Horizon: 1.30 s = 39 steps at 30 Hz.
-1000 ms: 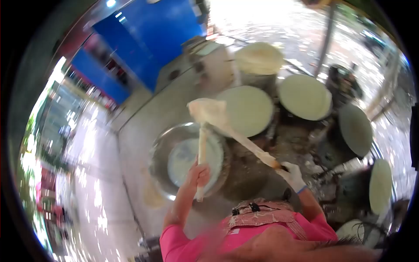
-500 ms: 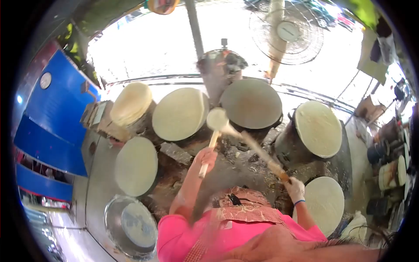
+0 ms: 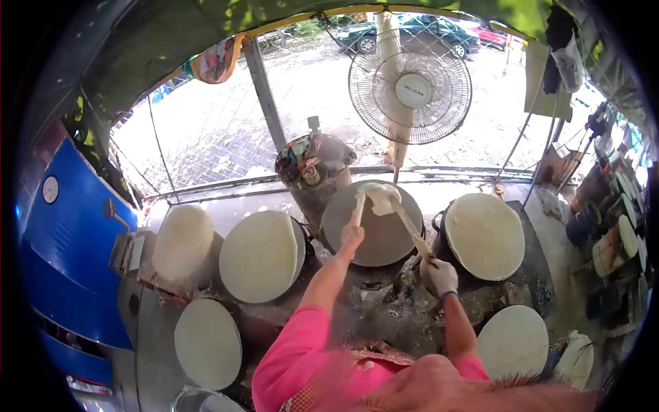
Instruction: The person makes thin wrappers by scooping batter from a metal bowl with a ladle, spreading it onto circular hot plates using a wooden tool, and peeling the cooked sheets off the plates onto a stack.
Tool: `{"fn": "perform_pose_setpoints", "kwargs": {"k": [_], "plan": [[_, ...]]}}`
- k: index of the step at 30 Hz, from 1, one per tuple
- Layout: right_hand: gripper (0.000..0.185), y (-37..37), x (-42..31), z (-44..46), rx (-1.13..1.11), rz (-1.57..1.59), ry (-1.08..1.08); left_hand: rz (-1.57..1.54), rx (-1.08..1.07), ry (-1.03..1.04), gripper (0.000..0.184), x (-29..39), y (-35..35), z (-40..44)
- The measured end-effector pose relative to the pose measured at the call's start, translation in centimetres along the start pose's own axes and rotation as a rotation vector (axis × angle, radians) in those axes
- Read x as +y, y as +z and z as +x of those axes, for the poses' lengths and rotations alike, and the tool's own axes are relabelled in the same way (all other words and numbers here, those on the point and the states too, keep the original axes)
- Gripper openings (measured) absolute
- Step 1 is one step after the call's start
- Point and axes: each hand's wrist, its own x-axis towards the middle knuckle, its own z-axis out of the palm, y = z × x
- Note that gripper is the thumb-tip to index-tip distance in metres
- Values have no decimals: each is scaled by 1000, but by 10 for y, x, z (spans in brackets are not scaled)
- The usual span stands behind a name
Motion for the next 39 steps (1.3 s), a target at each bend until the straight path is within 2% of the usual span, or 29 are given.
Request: {"fn": "perform_pose_setpoints", "kwargs": {"k": [1,2,5,6,7,9,10,11,13,14,15,16,17,19,21,23,24,25,27,29,30,31,33,34,35,37,39], "plan": [[31,-5,3,-1,-3,114,32,183,199,286,74,-28,7,0],[27,-5,1,-2,17,457,143,166,133,240,74,-48,12,5],[29,59,-13,28,141,862,203,100,25,185,72,-61,14,7],[28,68,-17,37,15,362,121,73,46,229,72,-32,-11,5],[30,75,-21,36,222,-99,-87,54,73,281,71,-5,-40,10],[31,47,-42,35,134,-246,24,-173,167,242,71,30,-83,31],[26,44,-33,37,100,-203,89,-287,207,227,72,42,-102,37],[23,60,-13,43,175,1,67,-397,130,170,72,48,-124,39],[26,96,-40,52,121,836,318,-629,-38,24,73,41,-159,25],[30,130,-45,66,161,918,251,-600,-115,12,72,14,-157,16],[33,124,-65,74,22,581,171,-572,-187,-9,72,-27,-145,-2],[33,107,-81,78,86,203,6,-581,-271,-69,72,-56,-143,-28],[28,81,-103,74,124,42,71,-630,-340,-157,72,-78,-144,-60],[27,38,-76,69,-8,226,94,-729,-407,-315,72,-117,-156,-126],[28,41,-76,47,-78,877,455,-710,-437,-330,73,-142,-165,-165],[30,137,-53,46,143,665,338,-560,-388,-252,73,-158,-167,-185],[32,135,-91,41,73,692,247,-504,-368,-222,73,-161,-167,-191],[31,132,-98,47,-37,661,164,-466,-353,-205,74,-165,-166,-198],[31,81,-99,44,-48,398,62,-489,-343,-188,73,-169,-170,-199],[32,35,-78,38,-95,569,315,-468,-311,-144,72,-181,-173,-205],[30,40,-56,43,-79,700,426,-460,-286,-71,72,-186,-168,-207],[28,63,-42,47,-74,830,541,-448,-283,-103,73,-183,-168,-209],[25,125,-48,50,-81,920,339,-458,-305,-266,74,-165,-171,-213],[25,129,-57,52,-131,928,287,-476,-310,-367,75,-149,-175,-212],[25,123,-64,55,-180,931,241,-519,-303,-435,75,-118,-184,-213],[27,87,-45,72,-360,965,386,-577,-279,-509,76,-80,-196,-217],[19,29,-42,87,-341,950,381,-495,-268,-565,76,-69,-196,-217]]}}
